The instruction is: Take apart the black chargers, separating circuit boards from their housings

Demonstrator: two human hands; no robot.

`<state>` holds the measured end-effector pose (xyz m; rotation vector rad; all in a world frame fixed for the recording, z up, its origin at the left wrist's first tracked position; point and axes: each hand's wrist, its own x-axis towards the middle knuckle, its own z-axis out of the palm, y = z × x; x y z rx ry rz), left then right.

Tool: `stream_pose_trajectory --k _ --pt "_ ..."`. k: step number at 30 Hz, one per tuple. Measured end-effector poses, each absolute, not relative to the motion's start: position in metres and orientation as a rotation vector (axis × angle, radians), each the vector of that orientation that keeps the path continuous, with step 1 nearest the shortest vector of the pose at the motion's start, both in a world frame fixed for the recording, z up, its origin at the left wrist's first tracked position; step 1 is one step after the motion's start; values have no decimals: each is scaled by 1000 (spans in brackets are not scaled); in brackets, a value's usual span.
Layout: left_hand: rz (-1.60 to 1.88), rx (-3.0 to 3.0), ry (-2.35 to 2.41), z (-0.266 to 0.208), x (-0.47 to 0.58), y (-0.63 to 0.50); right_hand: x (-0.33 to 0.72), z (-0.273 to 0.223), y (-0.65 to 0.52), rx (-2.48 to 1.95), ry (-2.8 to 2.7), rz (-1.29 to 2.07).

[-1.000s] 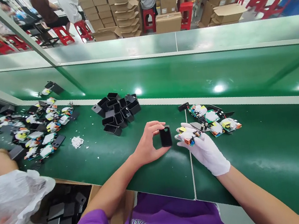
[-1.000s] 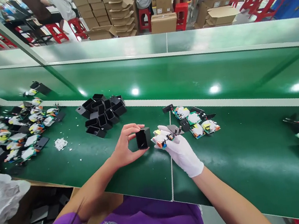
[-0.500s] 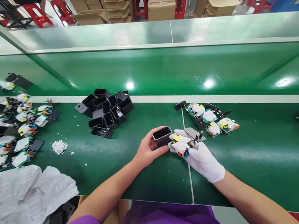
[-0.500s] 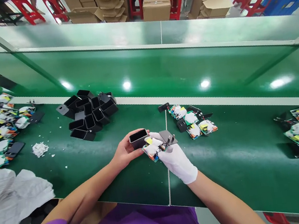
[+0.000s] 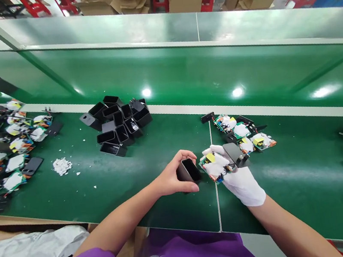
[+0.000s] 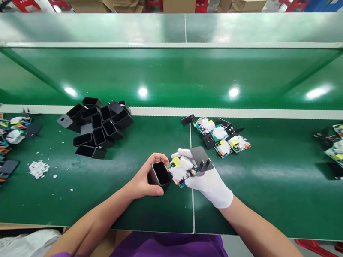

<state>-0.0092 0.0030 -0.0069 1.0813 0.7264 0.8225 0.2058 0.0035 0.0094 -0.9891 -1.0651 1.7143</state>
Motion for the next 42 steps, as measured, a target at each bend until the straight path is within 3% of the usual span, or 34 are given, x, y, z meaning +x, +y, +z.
stream_pose_trajectory --k 7,13,33,37,42 --pt "750 1089 670 -12 -11 3 202 12 0 -1084 -1229 1620" --pt "884 1222 701 -14 -9 5 202 17 1 -1129 -1225 1580" --pt "797 1590 1060 4 -6 1 190 14 -5 -1265 -1802 735" --pt "684 1437 1075 5 -5 4 192 14 -3 -1262 -1839 746" --pt "530 799 722 -4 -3 9 199 21 6 -1121 -1877 978"
